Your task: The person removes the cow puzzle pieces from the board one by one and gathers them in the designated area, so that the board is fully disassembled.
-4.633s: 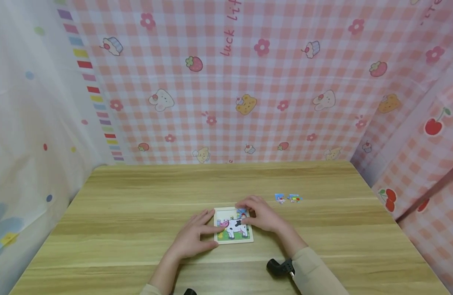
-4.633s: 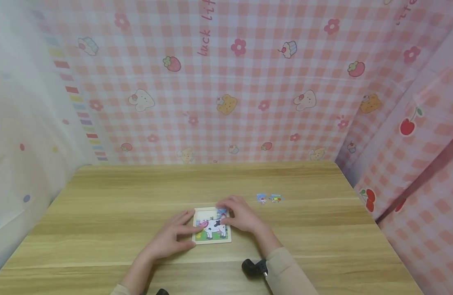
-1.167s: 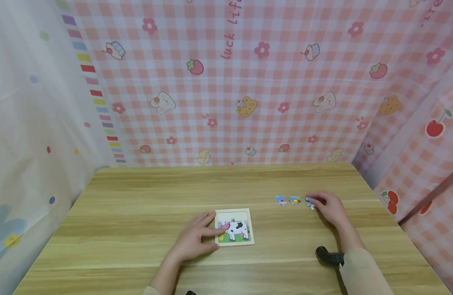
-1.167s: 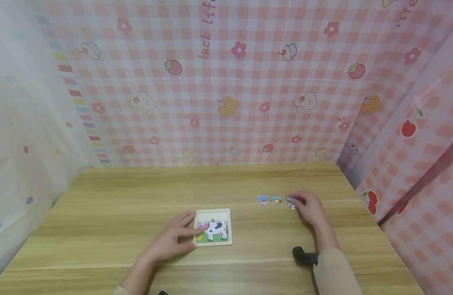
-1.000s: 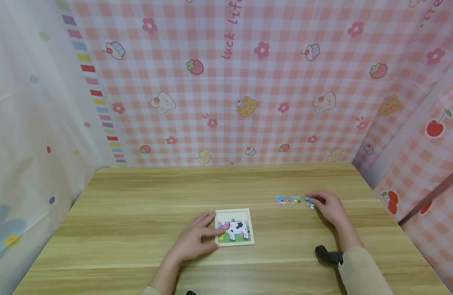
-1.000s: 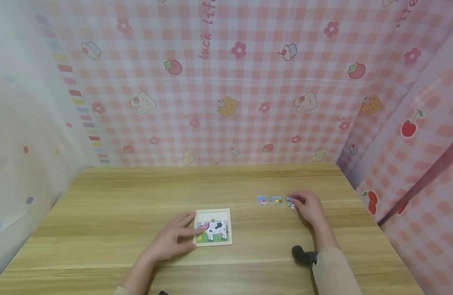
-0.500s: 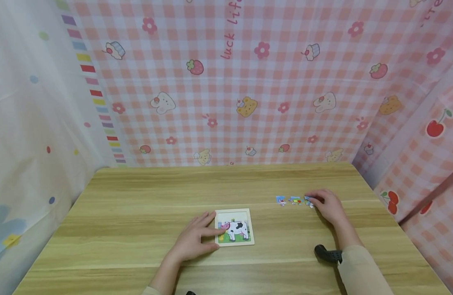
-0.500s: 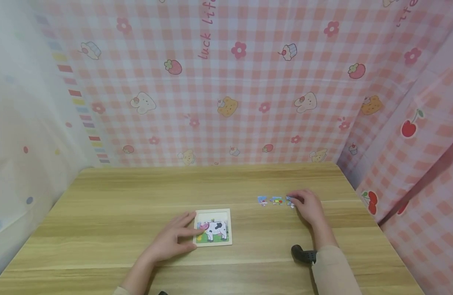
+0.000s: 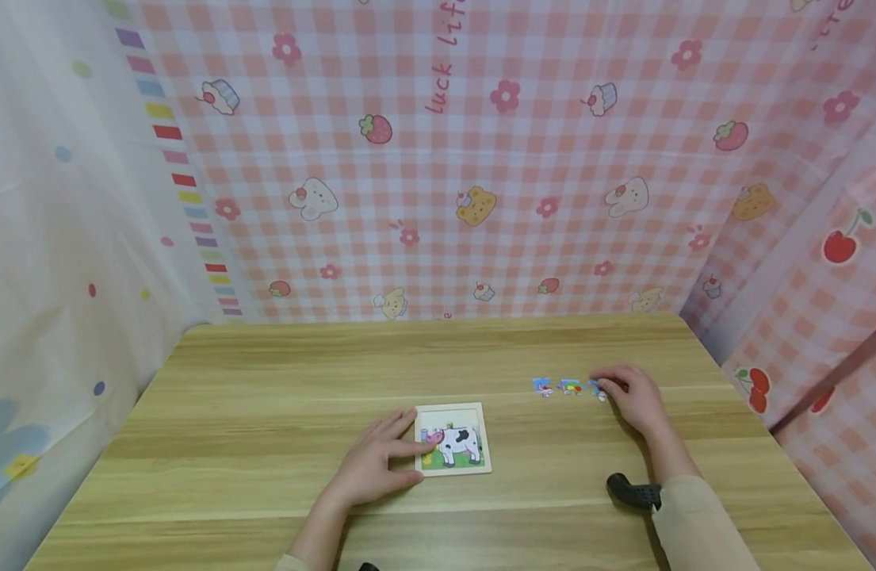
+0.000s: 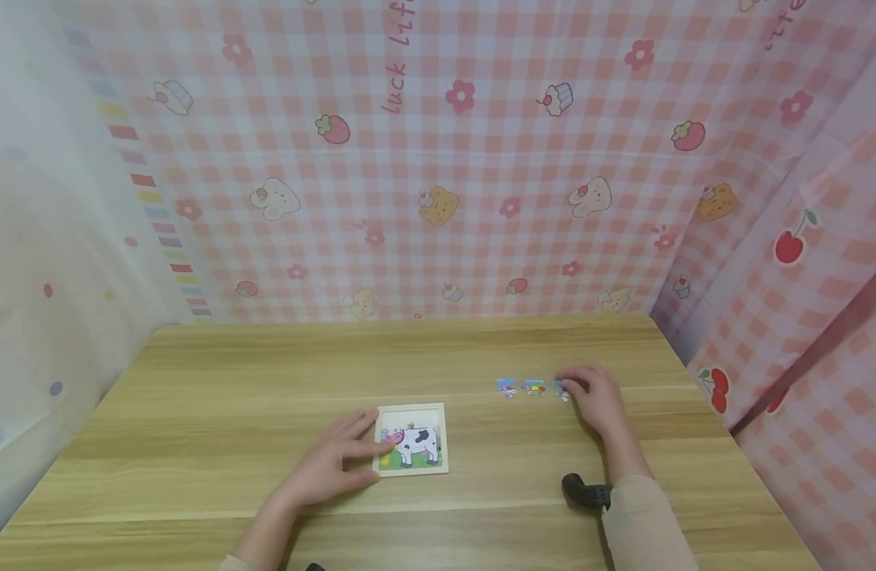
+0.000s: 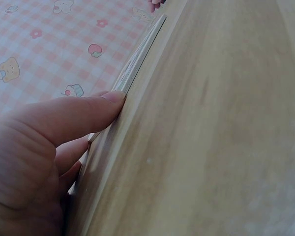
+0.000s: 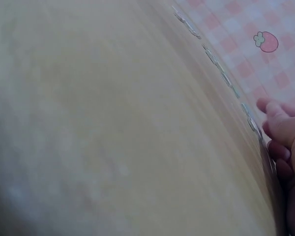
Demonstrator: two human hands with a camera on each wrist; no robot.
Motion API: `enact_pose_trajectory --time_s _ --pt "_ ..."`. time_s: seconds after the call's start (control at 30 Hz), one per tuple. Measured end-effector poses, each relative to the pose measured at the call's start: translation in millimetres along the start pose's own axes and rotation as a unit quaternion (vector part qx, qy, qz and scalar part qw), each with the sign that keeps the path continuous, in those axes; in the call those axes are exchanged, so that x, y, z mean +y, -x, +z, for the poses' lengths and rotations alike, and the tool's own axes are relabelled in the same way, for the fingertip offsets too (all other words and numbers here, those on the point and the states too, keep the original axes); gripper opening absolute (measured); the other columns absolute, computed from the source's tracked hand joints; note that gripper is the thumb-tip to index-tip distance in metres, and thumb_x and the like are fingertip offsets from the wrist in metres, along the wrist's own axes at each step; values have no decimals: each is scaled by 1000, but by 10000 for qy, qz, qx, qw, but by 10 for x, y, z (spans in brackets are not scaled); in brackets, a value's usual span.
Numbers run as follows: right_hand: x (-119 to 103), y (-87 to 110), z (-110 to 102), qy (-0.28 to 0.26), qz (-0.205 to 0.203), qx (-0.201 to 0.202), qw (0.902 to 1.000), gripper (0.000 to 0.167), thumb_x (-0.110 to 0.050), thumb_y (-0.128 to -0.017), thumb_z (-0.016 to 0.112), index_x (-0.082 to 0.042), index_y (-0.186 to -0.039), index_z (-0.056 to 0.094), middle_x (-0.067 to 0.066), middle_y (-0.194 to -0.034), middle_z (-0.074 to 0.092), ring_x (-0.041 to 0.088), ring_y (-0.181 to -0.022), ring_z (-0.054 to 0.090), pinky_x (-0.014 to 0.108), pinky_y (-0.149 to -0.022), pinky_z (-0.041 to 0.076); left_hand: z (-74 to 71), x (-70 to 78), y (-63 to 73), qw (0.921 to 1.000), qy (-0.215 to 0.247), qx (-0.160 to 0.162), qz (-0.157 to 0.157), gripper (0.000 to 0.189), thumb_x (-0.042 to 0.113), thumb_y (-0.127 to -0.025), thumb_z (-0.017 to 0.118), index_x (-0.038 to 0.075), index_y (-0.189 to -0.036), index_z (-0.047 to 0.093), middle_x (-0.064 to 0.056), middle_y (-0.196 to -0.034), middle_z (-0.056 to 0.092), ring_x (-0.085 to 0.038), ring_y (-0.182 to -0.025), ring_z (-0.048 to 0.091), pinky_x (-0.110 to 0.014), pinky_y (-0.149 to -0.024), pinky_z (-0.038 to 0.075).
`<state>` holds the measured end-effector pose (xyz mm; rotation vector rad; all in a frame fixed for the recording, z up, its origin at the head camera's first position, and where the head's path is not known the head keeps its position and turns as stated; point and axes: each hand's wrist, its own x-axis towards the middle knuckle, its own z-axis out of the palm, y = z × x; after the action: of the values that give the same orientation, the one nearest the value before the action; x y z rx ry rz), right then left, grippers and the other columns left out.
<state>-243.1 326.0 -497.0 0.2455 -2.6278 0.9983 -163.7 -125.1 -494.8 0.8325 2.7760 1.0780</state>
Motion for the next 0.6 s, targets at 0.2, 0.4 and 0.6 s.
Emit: enact_pose_trajectory --time_s 0.2,0.4,0.6 --pt "26 36 -11 -381 251 263 9986 21 -10 -100 58 3 -112 70 23 -113 63 34 -107 56 46 -91 42 2 4 -1 10000 -18 -8 -3 42 27 -83 79 23 -124 72 -14 -156 35 -38 -146 23 -61 -116 13" --pt "-20 80 -18 -830 739 763 9909 28 -17 -103 55 4 -114 68 22 -114 65 1 -94 51 19 -82 41 1 5 1 10000 -25 1 -13 42 27 -83 79 23 -124 71 -14 -156 35 -38 -146 23 -60 -116 13" --pt "-100 119 -6 -1294 919 1218 9798 23 -13 -101 58 5 -111 69 5 -104 68 -8 -84 52 9 -71 45 -2 7 3 10000 -28 12 0 42 27 -83 79 23 -124 72 -14 -156 36 -38 -146 24 -61 -116 14"
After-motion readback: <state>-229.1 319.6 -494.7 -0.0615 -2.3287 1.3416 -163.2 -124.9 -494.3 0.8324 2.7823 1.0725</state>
